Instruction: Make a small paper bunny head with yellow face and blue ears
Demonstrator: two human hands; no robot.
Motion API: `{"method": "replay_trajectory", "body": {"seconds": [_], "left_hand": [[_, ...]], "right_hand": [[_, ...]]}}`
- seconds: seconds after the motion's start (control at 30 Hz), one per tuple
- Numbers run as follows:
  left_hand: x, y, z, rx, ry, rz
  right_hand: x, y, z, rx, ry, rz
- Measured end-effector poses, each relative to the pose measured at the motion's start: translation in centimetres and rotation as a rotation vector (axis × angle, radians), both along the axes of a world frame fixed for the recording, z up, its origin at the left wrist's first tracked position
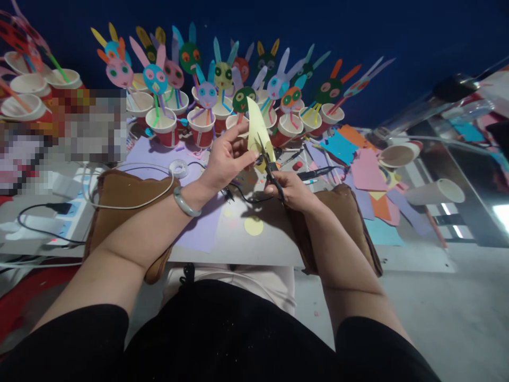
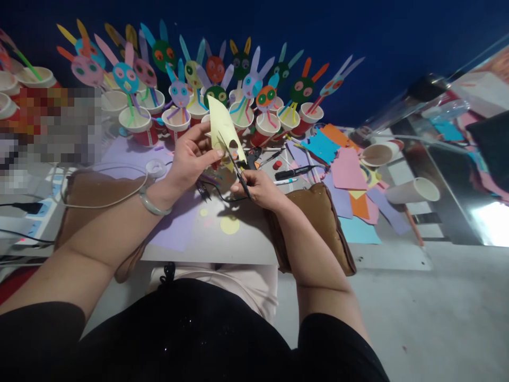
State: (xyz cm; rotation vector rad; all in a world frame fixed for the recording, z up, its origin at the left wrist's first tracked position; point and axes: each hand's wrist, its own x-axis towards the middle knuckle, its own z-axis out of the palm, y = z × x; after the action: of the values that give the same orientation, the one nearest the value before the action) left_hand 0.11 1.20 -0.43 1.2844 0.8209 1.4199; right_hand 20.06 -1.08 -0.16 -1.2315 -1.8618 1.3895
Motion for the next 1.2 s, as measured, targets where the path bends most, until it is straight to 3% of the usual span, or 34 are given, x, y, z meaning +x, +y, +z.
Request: {"method": "replay_trajectory", "body": {"seconds": [0.33,0.67,1.2], "left_hand": [[0.3,-0.1,-0.2,-0.018,0.007,0.004],[0.2,1.2,-2.6,0.247,-0.011,-0.076],[-0.1,1.3,-2.1,0.201,-0.023,-0.033]], "right_hand": [[-0.3,0.0,-0.4,0.04,-0.02,-0.01],[-0.1,0.1,-0.7,0.042,-0.029,-0.015],[-0.1,0.0,-0.6,0.063,-0.025,-0.009]]}}
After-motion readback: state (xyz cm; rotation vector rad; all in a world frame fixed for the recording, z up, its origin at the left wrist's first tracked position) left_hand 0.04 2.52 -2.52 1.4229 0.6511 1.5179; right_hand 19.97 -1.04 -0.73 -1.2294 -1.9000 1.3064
